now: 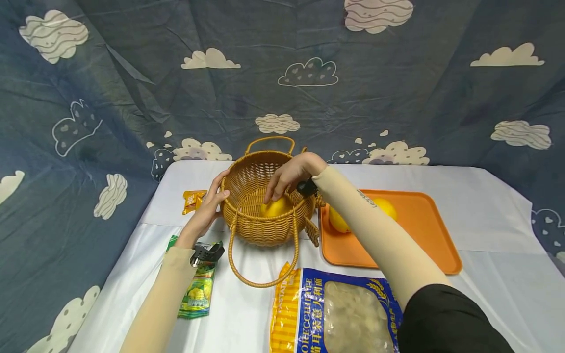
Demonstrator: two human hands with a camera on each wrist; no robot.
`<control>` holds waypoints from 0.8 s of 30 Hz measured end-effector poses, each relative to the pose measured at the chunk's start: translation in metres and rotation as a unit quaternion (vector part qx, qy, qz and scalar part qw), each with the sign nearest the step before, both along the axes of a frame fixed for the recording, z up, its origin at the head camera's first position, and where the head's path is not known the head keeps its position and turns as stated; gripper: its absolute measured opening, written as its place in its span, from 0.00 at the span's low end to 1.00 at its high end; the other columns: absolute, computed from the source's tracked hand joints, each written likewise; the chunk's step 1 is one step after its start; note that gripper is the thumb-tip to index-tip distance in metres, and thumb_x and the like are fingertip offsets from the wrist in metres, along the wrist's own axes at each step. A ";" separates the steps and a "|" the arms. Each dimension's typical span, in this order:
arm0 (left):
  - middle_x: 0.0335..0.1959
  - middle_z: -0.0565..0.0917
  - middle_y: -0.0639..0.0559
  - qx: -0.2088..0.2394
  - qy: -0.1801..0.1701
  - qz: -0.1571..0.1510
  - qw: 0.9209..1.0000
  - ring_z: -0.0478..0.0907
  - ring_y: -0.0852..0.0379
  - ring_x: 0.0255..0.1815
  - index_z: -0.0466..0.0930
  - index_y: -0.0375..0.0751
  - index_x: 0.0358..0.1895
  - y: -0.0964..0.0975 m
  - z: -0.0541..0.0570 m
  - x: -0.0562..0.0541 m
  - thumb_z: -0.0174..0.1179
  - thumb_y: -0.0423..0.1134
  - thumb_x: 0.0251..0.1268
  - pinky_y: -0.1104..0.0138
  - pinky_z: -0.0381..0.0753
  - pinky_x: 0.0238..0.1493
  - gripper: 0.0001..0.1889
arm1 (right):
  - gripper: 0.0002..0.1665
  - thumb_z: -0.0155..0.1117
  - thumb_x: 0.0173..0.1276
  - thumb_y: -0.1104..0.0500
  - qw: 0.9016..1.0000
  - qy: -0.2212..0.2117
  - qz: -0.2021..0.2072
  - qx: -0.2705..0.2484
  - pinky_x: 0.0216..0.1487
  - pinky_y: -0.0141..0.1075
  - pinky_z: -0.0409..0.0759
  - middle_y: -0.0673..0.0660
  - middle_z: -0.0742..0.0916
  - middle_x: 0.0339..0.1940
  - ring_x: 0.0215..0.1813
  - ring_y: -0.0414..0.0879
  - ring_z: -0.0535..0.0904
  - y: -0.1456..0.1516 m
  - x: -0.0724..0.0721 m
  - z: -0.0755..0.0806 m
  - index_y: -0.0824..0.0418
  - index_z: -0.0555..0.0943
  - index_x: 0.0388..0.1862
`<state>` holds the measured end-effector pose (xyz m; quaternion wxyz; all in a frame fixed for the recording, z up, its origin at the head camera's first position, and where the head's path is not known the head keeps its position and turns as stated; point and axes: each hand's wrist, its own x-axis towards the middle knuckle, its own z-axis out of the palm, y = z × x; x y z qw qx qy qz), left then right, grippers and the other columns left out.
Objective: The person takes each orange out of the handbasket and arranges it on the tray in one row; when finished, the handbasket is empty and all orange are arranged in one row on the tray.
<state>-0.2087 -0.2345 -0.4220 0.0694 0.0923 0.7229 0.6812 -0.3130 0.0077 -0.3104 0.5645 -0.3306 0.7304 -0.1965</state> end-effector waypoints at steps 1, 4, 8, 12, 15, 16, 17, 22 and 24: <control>0.76 0.41 0.53 0.000 0.001 0.000 1.000 0.46 0.41 0.73 0.46 0.64 0.75 0.000 0.000 0.000 0.44 0.49 0.70 0.32 0.54 0.58 0.32 | 0.25 0.52 0.72 0.61 1.000 0.007 0.004 0.006 0.68 0.43 0.59 0.56 0.74 0.67 0.70 0.49 0.63 0.000 0.000 0.000 0.63 0.71 0.67; 0.76 0.41 0.52 0.000 0.001 0.002 1.000 0.46 0.40 0.73 0.46 0.64 0.75 -0.001 -0.001 0.000 0.44 0.48 0.70 0.31 0.54 0.58 0.32 | 0.26 0.54 0.71 0.61 0.999 0.024 0.020 0.019 0.69 0.42 0.57 0.57 0.68 0.71 0.73 0.49 0.57 -0.002 -0.002 -0.002 0.63 0.72 0.67; 0.76 0.41 0.53 0.003 0.000 0.002 1.000 0.47 0.40 0.72 0.46 0.64 0.75 0.000 0.000 0.000 0.44 0.48 0.70 0.32 0.54 0.58 0.32 | 0.27 0.54 0.69 0.61 0.997 0.043 0.052 0.034 0.70 0.42 0.55 0.58 0.61 0.75 0.75 0.50 0.52 -0.007 -0.003 -0.005 0.61 0.72 0.67; 0.76 0.40 0.55 0.005 0.000 0.000 1.000 0.47 0.41 0.72 0.46 0.64 0.76 0.002 0.000 0.000 0.44 0.48 0.70 0.32 0.55 0.58 0.32 | 0.30 0.52 0.69 0.63 0.997 0.045 0.052 0.040 0.71 0.40 0.53 0.56 0.63 0.74 0.75 0.51 0.51 -0.009 -0.004 -0.007 0.59 0.67 0.71; 0.76 0.40 0.55 0.005 -0.001 0.001 1.000 0.47 0.40 0.72 0.46 0.64 0.75 0.002 0.000 0.001 0.44 0.48 0.70 0.32 0.55 0.58 0.32 | 0.31 0.50 0.71 0.63 0.998 0.040 0.018 0.047 0.70 0.40 0.55 0.55 0.61 0.75 0.74 0.54 0.54 -0.011 -0.005 -0.008 0.56 0.63 0.74; 0.76 0.40 0.54 0.005 -0.001 0.001 1.000 0.47 0.40 0.72 0.46 0.64 0.75 0.002 0.000 0.001 0.44 0.48 0.70 0.32 0.55 0.58 0.32 | 0.31 0.50 0.72 0.63 0.998 0.038 0.005 0.050 0.69 0.41 0.56 0.56 0.60 0.76 0.73 0.55 0.56 -0.012 -0.005 -0.008 0.55 0.62 0.74; 0.76 0.40 0.54 0.006 -0.001 0.001 1.000 0.47 0.40 0.72 0.46 0.64 0.75 0.002 0.000 0.001 0.44 0.48 0.70 0.32 0.55 0.58 0.32 | 0.31 0.49 0.73 0.63 0.998 0.035 -0.010 0.052 0.69 0.41 0.58 0.56 0.59 0.76 0.73 0.56 0.57 -0.013 -0.005 -0.009 0.54 0.61 0.75; 0.76 0.40 0.55 0.005 -0.001 0.002 1.000 0.47 0.40 0.72 0.46 0.64 0.76 0.002 0.000 0.001 0.45 0.48 0.69 0.32 0.54 0.58 0.33 | 0.31 0.48 0.75 0.61 0.998 0.033 -0.021 0.048 0.70 0.42 0.56 0.55 0.57 0.77 0.75 0.53 0.50 -0.017 -0.005 -0.011 0.54 0.59 0.76; 0.76 0.40 0.54 0.005 -0.002 0.003 1.000 0.47 0.40 0.73 0.46 0.64 0.75 0.001 0.001 0.001 0.45 0.48 0.69 0.32 0.54 0.58 0.33 | 0.30 0.48 0.75 0.62 0.998 0.032 -0.001 0.046 0.70 0.40 0.54 0.54 0.57 0.77 0.76 0.51 0.46 -0.019 -0.004 -0.013 0.54 0.60 0.75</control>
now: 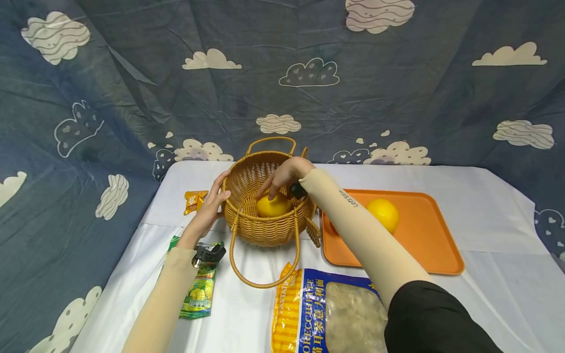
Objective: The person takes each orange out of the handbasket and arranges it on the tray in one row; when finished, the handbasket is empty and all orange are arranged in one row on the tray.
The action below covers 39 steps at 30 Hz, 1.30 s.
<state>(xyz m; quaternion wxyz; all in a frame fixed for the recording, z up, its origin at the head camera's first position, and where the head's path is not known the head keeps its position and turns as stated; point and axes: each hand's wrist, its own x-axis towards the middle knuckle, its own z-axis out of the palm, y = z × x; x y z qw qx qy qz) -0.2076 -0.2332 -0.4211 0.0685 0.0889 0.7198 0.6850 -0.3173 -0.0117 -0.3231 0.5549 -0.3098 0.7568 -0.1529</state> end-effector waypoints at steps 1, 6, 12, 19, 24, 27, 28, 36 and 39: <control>0.76 0.40 0.54 -0.001 0.000 0.000 1.000 0.47 0.41 0.73 0.46 0.64 0.75 0.000 0.000 0.000 0.45 0.48 0.69 0.32 0.54 0.58 0.33 | 0.30 0.48 0.75 0.62 1.000 -0.002 0.007 0.001 0.70 0.39 0.54 0.54 0.58 0.77 0.76 0.50 0.45 -0.001 0.000 -0.001 0.54 0.61 0.75; 0.76 0.41 0.54 -0.003 -0.001 0.001 1.000 0.46 0.41 0.73 0.46 0.65 0.75 -0.001 0.000 0.000 0.45 0.49 0.69 0.32 0.54 0.58 0.33 | 0.32 0.51 0.73 0.63 1.000 -0.010 -0.015 0.011 0.70 0.39 0.55 0.55 0.57 0.77 0.76 0.51 0.46 -0.008 0.001 -0.009 0.52 0.62 0.75; 0.76 0.41 0.54 -0.001 -0.007 0.002 1.000 0.47 0.41 0.73 0.46 0.65 0.75 0.000 -0.001 0.000 0.45 0.49 0.69 0.32 0.54 0.59 0.33 | 0.36 0.57 0.71 0.61 0.994 -0.036 -0.098 0.020 0.60 0.45 0.69 0.59 0.56 0.76 0.69 0.56 0.61 -0.014 0.003 -0.022 0.46 0.60 0.75; 0.76 0.40 0.54 0.002 -0.004 -0.002 1.000 0.46 0.41 0.73 0.46 0.64 0.75 0.001 0.000 -0.001 0.45 0.48 0.69 0.32 0.53 0.59 0.33 | 0.32 0.61 0.68 0.61 0.993 -0.008 -0.113 -0.022 0.47 0.45 0.77 0.59 0.59 0.69 0.57 0.54 0.68 -0.014 0.004 -0.022 0.52 0.64 0.69; 0.76 0.40 0.53 0.001 -0.004 -0.002 1.000 0.47 0.40 0.72 0.45 0.63 0.76 -0.001 0.000 -0.001 0.45 0.48 0.69 0.32 0.54 0.59 0.33 | 0.35 0.59 0.70 0.56 0.994 0.028 -0.085 -0.064 0.52 0.46 0.76 0.57 0.56 0.74 0.62 0.54 0.64 -0.004 0.002 -0.011 0.48 0.60 0.74; 0.76 0.40 0.53 -0.002 -0.002 -0.001 1.000 0.47 0.41 0.72 0.45 0.64 0.76 -0.001 0.000 -0.001 0.44 0.48 0.68 0.32 0.54 0.59 0.33 | 0.37 0.58 0.70 0.55 0.990 0.035 -0.093 -0.105 0.53 0.48 0.75 0.57 0.55 0.74 0.62 0.55 0.66 0.006 0.003 0.000 0.49 0.58 0.75; 0.76 0.40 0.53 -0.003 -0.002 -0.001 1.000 0.47 0.41 0.72 0.45 0.64 0.75 -0.001 0.001 -0.001 0.44 0.48 0.68 0.32 0.54 0.59 0.33 | 0.36 0.57 0.70 0.55 0.987 0.039 -0.098 -0.120 0.53 0.49 0.76 0.57 0.57 0.73 0.60 0.55 0.68 0.009 0.003 0.004 0.49 0.58 0.75; 0.76 0.40 0.54 -0.005 -0.002 -0.001 1.000 0.46 0.42 0.73 0.45 0.65 0.75 0.000 0.000 0.001 0.44 0.48 0.69 0.32 0.53 0.59 0.33 | 0.33 0.56 0.70 0.54 0.962 0.062 -0.112 -0.242 0.42 0.47 0.79 0.60 0.66 0.62 0.39 0.52 0.75 0.047 0.004 0.028 0.53 0.58 0.72; 0.76 0.40 0.54 -0.005 0.002 -0.004 1.000 0.46 0.41 0.73 0.45 0.65 0.76 0.000 0.000 0.001 0.44 0.49 0.69 0.31 0.53 0.58 0.33 | 0.35 0.56 0.71 0.53 0.956 0.078 -0.107 -0.262 0.36 0.44 0.78 0.59 0.68 0.60 0.31 0.52 0.74 0.064 0.005 0.034 0.50 0.58 0.73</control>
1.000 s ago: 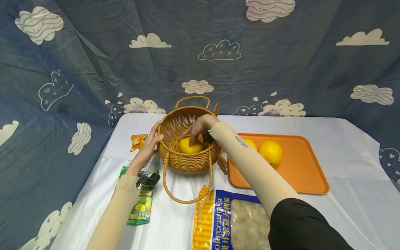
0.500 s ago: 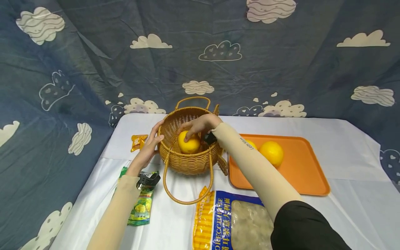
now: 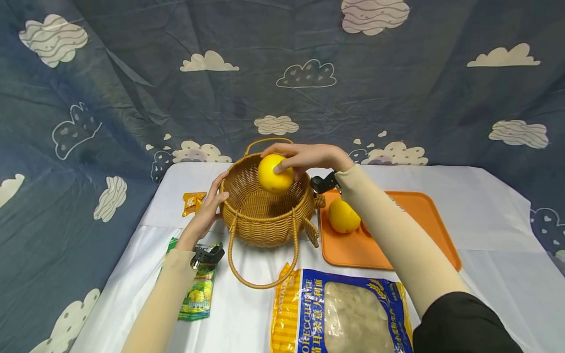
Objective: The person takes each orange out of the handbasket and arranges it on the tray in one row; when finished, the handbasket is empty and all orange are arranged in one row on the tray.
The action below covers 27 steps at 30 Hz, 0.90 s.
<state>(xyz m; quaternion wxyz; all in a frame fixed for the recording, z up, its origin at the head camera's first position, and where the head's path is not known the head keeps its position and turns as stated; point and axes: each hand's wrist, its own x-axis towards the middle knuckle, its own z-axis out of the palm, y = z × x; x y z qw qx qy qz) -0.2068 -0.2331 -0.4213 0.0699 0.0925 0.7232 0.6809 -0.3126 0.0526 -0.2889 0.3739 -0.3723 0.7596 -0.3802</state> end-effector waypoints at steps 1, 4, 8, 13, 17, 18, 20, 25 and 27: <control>0.76 0.40 0.54 -0.001 0.000 0.000 1.000 0.46 0.41 0.73 0.45 0.65 0.76 0.000 0.000 0.000 0.44 0.49 0.69 0.31 0.53 0.58 0.33 | 0.35 0.56 0.71 0.52 1.000 0.000 0.001 -0.008 0.36 0.45 0.78 0.59 0.68 0.60 0.30 0.52 0.74 0.006 0.001 0.001 0.49 0.58 0.74; 0.76 0.40 0.54 -0.001 -0.002 0.001 1.000 0.46 0.41 0.73 0.45 0.65 0.76 0.000 0.000 0.000 0.44 0.49 0.70 0.32 0.54 0.58 0.33 | 0.36 0.58 0.70 0.53 0.999 -0.008 -0.012 -0.033 0.40 0.46 0.79 0.60 0.68 0.60 0.37 0.55 0.76 0.023 0.005 0.004 0.50 0.57 0.74; 0.76 0.40 0.53 -0.005 -0.004 0.005 1.000 0.46 0.41 0.73 0.44 0.65 0.76 0.002 0.002 0.001 0.44 0.49 0.69 0.31 0.53 0.58 0.33 | 0.35 0.62 0.67 0.54 0.997 -0.007 -0.047 -0.059 0.44 0.50 0.79 0.61 0.68 0.60 0.47 0.58 0.76 0.047 0.011 0.003 0.50 0.59 0.69; 0.76 0.40 0.54 -0.006 -0.006 0.005 1.000 0.45 0.40 0.73 0.45 0.65 0.76 0.003 0.003 0.002 0.43 0.48 0.70 0.31 0.53 0.58 0.33 | 0.36 0.66 0.64 0.59 0.990 0.004 -0.106 -0.091 0.43 0.51 0.78 0.64 0.68 0.59 0.48 0.60 0.74 0.077 0.021 -0.006 0.51 0.57 0.64; 0.76 0.39 0.53 -0.004 -0.001 0.004 1.000 0.46 0.38 0.73 0.45 0.64 0.76 0.003 0.003 0.002 0.43 0.47 0.70 0.30 0.54 0.57 0.32 | 0.37 0.66 0.65 0.61 0.985 -0.005 -0.138 -0.104 0.47 0.51 0.78 0.65 0.68 0.58 0.51 0.61 0.73 0.101 0.030 -0.012 0.50 0.56 0.66; 0.76 0.39 0.53 -0.003 0.001 0.004 1.000 0.46 0.38 0.73 0.45 0.64 0.76 0.003 0.003 0.001 0.43 0.47 0.70 0.30 0.54 0.57 0.32 | 0.37 0.65 0.65 0.61 0.984 -0.006 -0.142 -0.105 0.48 0.51 0.78 0.65 0.68 0.58 0.52 0.62 0.73 0.107 0.032 -0.013 0.49 0.56 0.67; 0.76 0.39 0.52 -0.002 0.003 0.003 1.000 0.45 0.38 0.73 0.45 0.64 0.76 0.004 0.003 0.002 0.43 0.48 0.70 0.30 0.54 0.57 0.32 | 0.37 0.62 0.68 0.60 0.983 -0.009 -0.148 -0.105 0.50 0.51 0.77 0.64 0.68 0.60 0.53 0.61 0.72 0.120 0.036 -0.017 0.49 0.56 0.70; 0.76 0.38 0.53 0.000 0.005 0.000 1.000 0.45 0.38 0.73 0.45 0.64 0.76 0.003 0.003 0.003 0.43 0.46 0.71 0.30 0.53 0.56 0.32 | 0.31 0.54 0.73 0.60 0.978 -0.039 -0.167 -0.123 0.55 0.51 0.74 0.63 0.63 0.65 0.56 0.60 0.71 0.150 0.046 -0.027 0.51 0.56 0.71; 0.76 0.38 0.53 -0.002 0.005 0.000 1.000 0.45 0.38 0.73 0.45 0.64 0.76 0.003 0.003 0.003 0.42 0.46 0.71 0.30 0.53 0.56 0.31 | 0.29 0.52 0.73 0.61 0.974 -0.052 -0.178 -0.132 0.55 0.52 0.74 0.62 0.61 0.67 0.56 0.60 0.71 0.162 0.050 -0.031 0.50 0.57 0.69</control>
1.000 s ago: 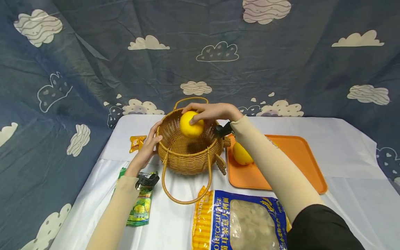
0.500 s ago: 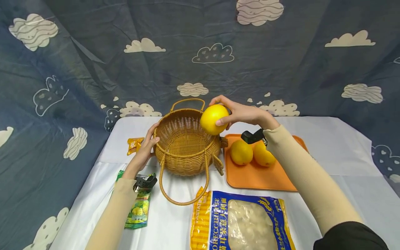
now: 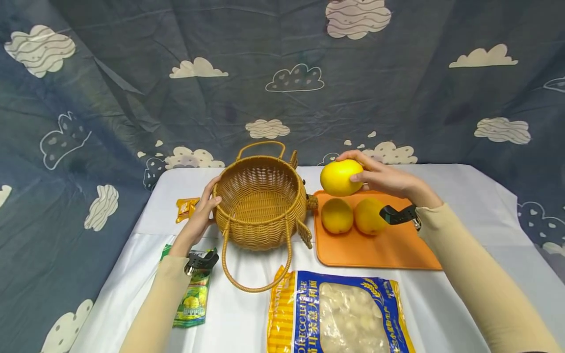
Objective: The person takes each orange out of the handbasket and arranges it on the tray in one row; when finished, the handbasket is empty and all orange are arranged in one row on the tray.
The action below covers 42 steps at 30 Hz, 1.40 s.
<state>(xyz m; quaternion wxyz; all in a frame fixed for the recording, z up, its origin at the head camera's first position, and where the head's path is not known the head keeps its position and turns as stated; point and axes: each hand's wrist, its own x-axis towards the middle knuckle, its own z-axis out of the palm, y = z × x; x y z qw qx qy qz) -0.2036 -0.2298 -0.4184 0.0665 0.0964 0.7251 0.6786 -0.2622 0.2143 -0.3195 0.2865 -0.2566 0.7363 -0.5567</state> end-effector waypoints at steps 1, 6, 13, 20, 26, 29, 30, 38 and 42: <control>0.76 0.38 0.53 -0.001 0.000 0.000 1.000 0.45 0.38 0.73 0.45 0.64 0.76 0.000 0.000 0.000 0.42 0.46 0.71 0.30 0.53 0.56 0.31 | 0.29 0.52 0.73 0.62 1.000 -0.001 -0.007 -0.002 0.56 0.51 0.73 0.61 0.60 0.67 0.56 0.59 0.71 0.005 0.002 -0.002 0.50 0.57 0.69; 0.76 0.40 0.50 -0.006 -0.001 0.000 1.000 0.45 0.36 0.73 0.45 0.65 0.76 -0.002 -0.001 0.001 0.42 0.46 0.72 0.30 0.54 0.56 0.31 | 0.33 0.55 0.70 0.63 0.998 0.031 -0.045 0.017 0.55 0.48 0.71 0.57 0.57 0.69 0.57 0.59 0.68 0.029 0.013 -0.011 0.46 0.57 0.70; 0.76 0.41 0.50 -0.009 -0.001 0.004 1.000 0.46 0.37 0.72 0.44 0.64 0.76 -0.005 -0.003 0.004 0.42 0.46 0.71 0.29 0.54 0.56 0.32 | 0.28 0.48 0.75 0.62 0.996 0.018 -0.084 -0.027 0.52 0.36 0.75 0.58 0.54 0.69 0.57 0.50 0.69 0.055 0.027 -0.023 0.42 0.56 0.69; 0.76 0.41 0.50 -0.005 -0.002 0.005 1.000 0.45 0.36 0.72 0.43 0.63 0.76 -0.005 -0.005 0.005 0.42 0.47 0.71 0.29 0.54 0.55 0.33 | 0.34 0.48 0.76 0.60 0.990 0.021 -0.141 -0.005 0.51 0.31 0.74 0.55 0.56 0.66 0.59 0.50 0.63 0.079 0.039 -0.043 0.40 0.51 0.74; 0.76 0.41 0.50 -0.007 0.004 0.006 1.000 0.45 0.36 0.72 0.44 0.63 0.76 -0.004 -0.005 0.004 0.43 0.48 0.70 0.28 0.54 0.54 0.33 | 0.34 0.49 0.76 0.55 0.977 0.027 -0.206 0.057 0.55 0.37 0.70 0.58 0.57 0.66 0.59 0.54 0.61 0.098 0.047 -0.058 0.35 0.48 0.73; 0.76 0.40 0.50 -0.008 0.004 0.005 1.000 0.45 0.36 0.72 0.44 0.63 0.76 -0.003 -0.005 0.003 0.43 0.48 0.70 0.28 0.54 0.54 0.33 | 0.34 0.50 0.75 0.53 0.970 0.032 -0.231 0.076 0.60 0.52 0.63 0.63 0.55 0.68 0.61 0.58 0.57 0.106 0.050 -0.066 0.36 0.48 0.73; 0.76 0.41 0.50 -0.008 0.004 0.005 1.000 0.45 0.36 0.72 0.44 0.63 0.76 -0.003 -0.004 0.003 0.43 0.48 0.70 0.28 0.54 0.54 0.33 | 0.34 0.51 0.75 0.52 0.967 0.032 -0.238 0.082 0.61 0.57 0.59 0.64 0.53 0.69 0.63 0.61 0.55 0.108 0.051 -0.069 0.37 0.48 0.72; 0.76 0.40 0.50 -0.007 0.005 0.001 1.000 0.45 0.36 0.72 0.44 0.63 0.76 -0.001 -0.004 0.001 0.43 0.48 0.70 0.28 0.53 0.55 0.33 | 0.43 0.55 0.72 0.48 0.960 0.027 -0.248 0.129 0.61 0.69 0.48 0.72 0.50 0.71 0.66 0.72 0.47 0.115 0.061 -0.088 0.51 0.44 0.76; 0.76 0.41 0.50 -0.010 0.006 0.003 1.000 0.46 0.36 0.72 0.44 0.64 0.76 0.000 -0.003 0.001 0.43 0.48 0.70 0.28 0.54 0.55 0.32 | 0.43 0.55 0.72 0.50 0.961 0.034 -0.248 0.120 0.61 0.65 0.53 0.71 0.53 0.70 0.64 0.68 0.52 0.118 0.063 -0.097 0.55 0.44 0.77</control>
